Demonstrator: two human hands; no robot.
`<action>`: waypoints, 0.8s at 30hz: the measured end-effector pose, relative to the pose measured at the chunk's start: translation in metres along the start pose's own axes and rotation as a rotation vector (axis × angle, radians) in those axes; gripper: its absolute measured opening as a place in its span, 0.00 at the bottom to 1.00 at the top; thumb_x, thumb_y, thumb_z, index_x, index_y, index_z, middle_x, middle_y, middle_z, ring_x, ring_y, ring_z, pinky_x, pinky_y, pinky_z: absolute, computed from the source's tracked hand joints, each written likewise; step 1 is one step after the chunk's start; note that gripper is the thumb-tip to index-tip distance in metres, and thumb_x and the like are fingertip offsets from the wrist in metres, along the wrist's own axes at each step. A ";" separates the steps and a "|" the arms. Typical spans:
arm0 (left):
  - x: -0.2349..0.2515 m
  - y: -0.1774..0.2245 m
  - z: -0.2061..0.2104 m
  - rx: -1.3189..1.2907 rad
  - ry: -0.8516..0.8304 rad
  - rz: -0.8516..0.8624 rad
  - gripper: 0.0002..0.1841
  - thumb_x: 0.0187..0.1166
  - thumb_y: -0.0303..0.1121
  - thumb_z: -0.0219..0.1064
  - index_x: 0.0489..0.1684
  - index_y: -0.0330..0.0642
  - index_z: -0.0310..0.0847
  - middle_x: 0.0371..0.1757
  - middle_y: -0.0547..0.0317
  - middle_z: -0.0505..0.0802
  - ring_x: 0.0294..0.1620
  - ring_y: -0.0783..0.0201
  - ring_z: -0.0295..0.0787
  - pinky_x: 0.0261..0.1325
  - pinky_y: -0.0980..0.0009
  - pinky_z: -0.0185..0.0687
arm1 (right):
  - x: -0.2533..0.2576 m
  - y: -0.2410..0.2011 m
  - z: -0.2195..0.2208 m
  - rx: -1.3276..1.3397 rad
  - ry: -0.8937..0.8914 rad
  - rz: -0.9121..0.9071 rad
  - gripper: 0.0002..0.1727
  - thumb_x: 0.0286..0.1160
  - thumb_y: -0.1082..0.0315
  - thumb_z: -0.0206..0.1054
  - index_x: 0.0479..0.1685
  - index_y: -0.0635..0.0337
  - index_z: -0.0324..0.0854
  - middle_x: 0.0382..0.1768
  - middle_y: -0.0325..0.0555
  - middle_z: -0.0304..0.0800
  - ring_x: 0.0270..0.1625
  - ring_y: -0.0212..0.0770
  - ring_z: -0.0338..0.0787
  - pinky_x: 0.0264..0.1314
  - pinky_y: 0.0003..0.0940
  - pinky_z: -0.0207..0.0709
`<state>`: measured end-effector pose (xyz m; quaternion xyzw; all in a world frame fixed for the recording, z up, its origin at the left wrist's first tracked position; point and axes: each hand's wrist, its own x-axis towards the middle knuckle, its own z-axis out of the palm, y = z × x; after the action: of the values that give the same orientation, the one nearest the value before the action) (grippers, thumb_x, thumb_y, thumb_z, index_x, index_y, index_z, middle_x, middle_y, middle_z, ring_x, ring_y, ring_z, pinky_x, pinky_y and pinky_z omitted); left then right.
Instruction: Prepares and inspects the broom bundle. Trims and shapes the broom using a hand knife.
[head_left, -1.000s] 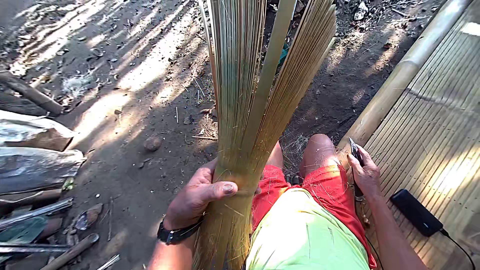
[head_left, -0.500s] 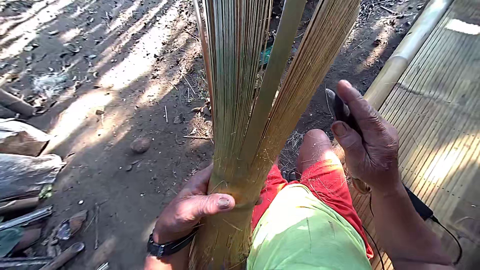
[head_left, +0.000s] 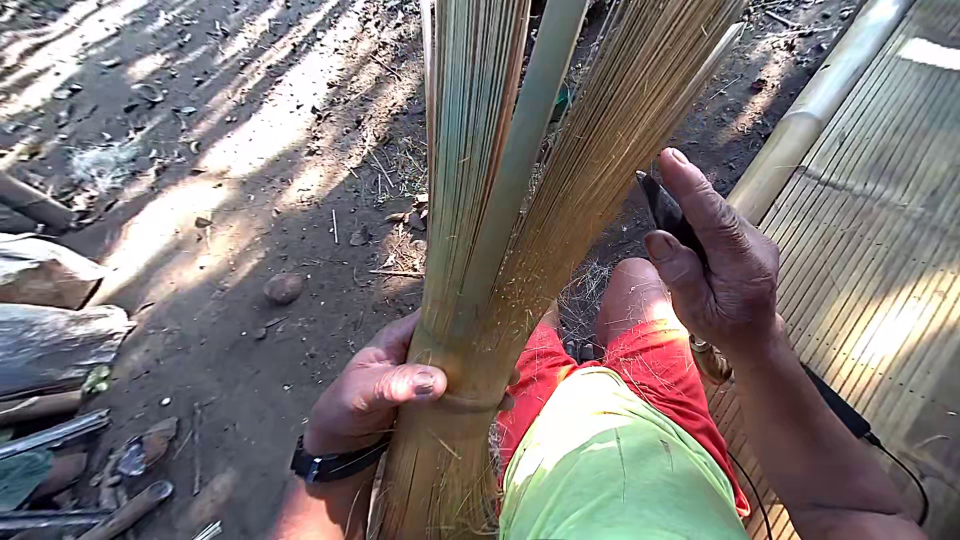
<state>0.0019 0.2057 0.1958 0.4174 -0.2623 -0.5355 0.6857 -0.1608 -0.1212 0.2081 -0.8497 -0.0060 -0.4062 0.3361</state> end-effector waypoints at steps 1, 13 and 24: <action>0.000 0.000 -0.001 0.001 0.005 0.001 0.28 0.73 0.34 0.75 0.76 0.44 0.78 0.60 0.35 0.91 0.57 0.39 0.93 0.54 0.40 0.92 | 0.001 0.001 0.001 -0.008 -0.001 0.005 0.29 0.88 0.63 0.59 0.89 0.57 0.67 0.49 0.47 0.85 0.38 0.32 0.85 0.35 0.28 0.83; -0.004 -0.001 0.002 -0.010 -0.035 0.006 0.28 0.74 0.33 0.73 0.76 0.43 0.77 0.60 0.35 0.91 0.56 0.39 0.93 0.55 0.41 0.92 | 0.003 0.001 0.005 -0.019 -0.028 0.012 0.28 0.88 0.63 0.59 0.87 0.56 0.70 0.47 0.47 0.85 0.36 0.32 0.84 0.31 0.27 0.81; -0.008 -0.003 0.004 -0.032 -0.049 0.007 0.29 0.73 0.32 0.73 0.78 0.41 0.74 0.61 0.33 0.90 0.58 0.37 0.92 0.57 0.38 0.91 | 0.004 0.000 0.004 -0.039 -0.017 0.010 0.29 0.88 0.64 0.61 0.88 0.55 0.69 0.47 0.48 0.85 0.36 0.33 0.85 0.31 0.29 0.81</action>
<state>-0.0053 0.2119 0.1959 0.3922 -0.2716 -0.5474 0.6876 -0.1558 -0.1201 0.2092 -0.8594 0.0031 -0.3976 0.3215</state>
